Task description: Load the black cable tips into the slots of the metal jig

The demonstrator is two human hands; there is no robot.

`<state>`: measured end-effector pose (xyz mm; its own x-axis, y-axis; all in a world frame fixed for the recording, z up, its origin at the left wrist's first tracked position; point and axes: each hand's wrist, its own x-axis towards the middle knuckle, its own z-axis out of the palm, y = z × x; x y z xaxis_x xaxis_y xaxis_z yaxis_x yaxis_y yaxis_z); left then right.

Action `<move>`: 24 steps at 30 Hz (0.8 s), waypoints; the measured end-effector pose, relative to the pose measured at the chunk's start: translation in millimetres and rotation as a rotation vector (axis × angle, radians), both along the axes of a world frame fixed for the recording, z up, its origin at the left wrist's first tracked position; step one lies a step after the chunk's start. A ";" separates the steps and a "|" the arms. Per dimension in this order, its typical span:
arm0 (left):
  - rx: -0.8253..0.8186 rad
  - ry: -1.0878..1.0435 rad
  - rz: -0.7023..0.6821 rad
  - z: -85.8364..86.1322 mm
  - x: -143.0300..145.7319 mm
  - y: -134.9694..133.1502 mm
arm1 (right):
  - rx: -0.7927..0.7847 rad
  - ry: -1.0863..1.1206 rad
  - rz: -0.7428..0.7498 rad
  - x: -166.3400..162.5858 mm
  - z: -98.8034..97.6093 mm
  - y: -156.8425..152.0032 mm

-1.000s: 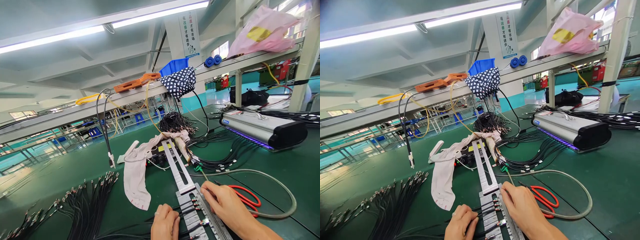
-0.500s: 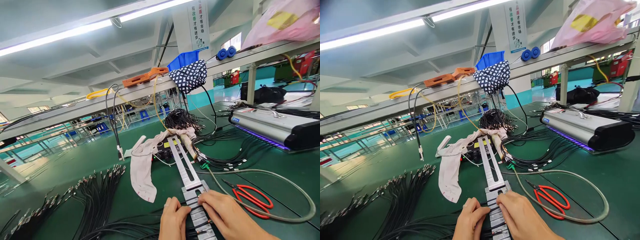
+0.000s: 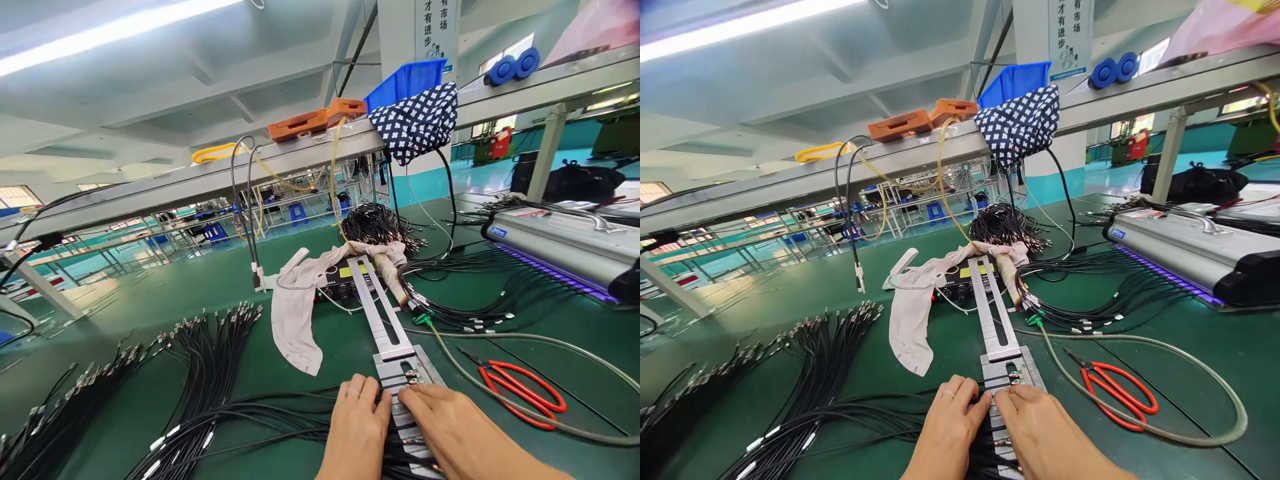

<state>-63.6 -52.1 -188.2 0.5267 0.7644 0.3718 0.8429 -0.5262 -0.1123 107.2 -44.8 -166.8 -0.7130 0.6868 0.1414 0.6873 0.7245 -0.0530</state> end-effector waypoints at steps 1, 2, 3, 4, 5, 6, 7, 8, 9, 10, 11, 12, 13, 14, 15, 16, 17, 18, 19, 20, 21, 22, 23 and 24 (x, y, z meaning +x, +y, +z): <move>-0.059 0.041 0.010 6.1 0.3 -1.3 | -0.022 -0.034 0.006 0.2 4.3 0.5; -0.132 0.059 0.030 12.4 0.0 -2.5 | -0.046 -0.041 0.014 1.3 7.9 0.9; -0.209 0.048 0.055 18.3 -0.9 -3.5 | -0.070 -0.007 0.013 3.6 10.1 1.3; -0.280 0.009 0.075 23.5 -2.6 -4.4 | -0.099 0.070 0.006 6.7 10.6 1.7; -0.351 -0.056 0.079 27.7 -4.9 -5.0 | -0.137 0.184 0.000 10.5 9.3 2.3; -0.412 -0.138 0.072 30.9 -7.9 -5.4 | -0.180 0.315 -0.010 14.5 6.6 3.2; -0.456 -0.215 0.061 33.0 -11.2 -5.8 | -0.222 0.435 -0.010 18.3 2.8 4.4; -0.486 -0.275 0.059 34.0 -14.8 -5.9 | -0.256 0.530 -0.008 21.5 -1.3 5.9; -0.508 -0.313 0.066 33.9 -18.1 -5.9 | -0.274 0.595 -0.017 23.8 -4.9 7.3; -0.529 -0.333 0.085 32.9 -21.1 -5.7 | -0.289 0.640 -0.029 25.2 -7.6 8.6; -0.548 -0.337 0.109 31.0 -23.6 -5.0 | -0.307 0.676 -0.054 25.7 -9.0 9.8; -0.567 -0.337 0.128 28.4 -25.5 -3.8 | -0.337 0.718 -0.085 25.6 -9.2 10.9; -0.592 -0.339 0.136 25.5 -26.9 -2.3 | -0.386 0.774 -0.113 25.1 -8.2 12.1; -0.622 -0.344 0.135 22.5 -27.9 -0.4 | -0.448 0.845 -0.138 24.5 -6.6 13.4; -0.652 -0.350 0.133 19.8 -28.7 1.7 | -0.511 0.923 -0.159 24.2 -4.7 14.7; -0.666 -0.352 0.131 17.7 -29.4 3.6 | -0.565 0.996 -0.175 24.1 -3.0 16.1; -0.663 -0.352 0.129 16.6 -30.0 5.1 | -0.595 1.055 -0.187 24.5 -1.6 17.4; -0.644 -0.353 0.130 16.3 -30.5 6.2 | -0.603 1.092 -0.200 25.2 -0.6 18.5; -0.611 -0.360 0.132 16.9 -31.0 6.7 | -0.591 1.113 -0.217 26.3 -0.1 19.4; -0.572 -0.373 0.132 18.0 -31.3 6.6 | -0.569 1.124 -0.235 27.7 0.1 20.2; -0.537 -0.386 0.127 19.2 -31.5 6.3 | -0.547 1.130 -0.253 29.3 0.1 20.7; -0.506 -0.399 0.125 20.0 -31.5 5.8 | -0.529 1.133 -0.271 31.1 -0.1 21.2; -0.476 -0.407 0.129 20.1 -31.2 5.5 | -0.517 1.137 -0.287 32.9 -0.3 21.6; -0.434 -0.407 0.135 19.3 -30.7 5.3 | -0.511 1.141 -0.299 34.8 -0.5 21.9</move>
<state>-94.3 -46.8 -168.9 0.2959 0.9413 0.1625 0.8354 -0.3375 0.4339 141.9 -22.9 -167.3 -0.1728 0.9549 0.2414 0.2010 0.2741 -0.9405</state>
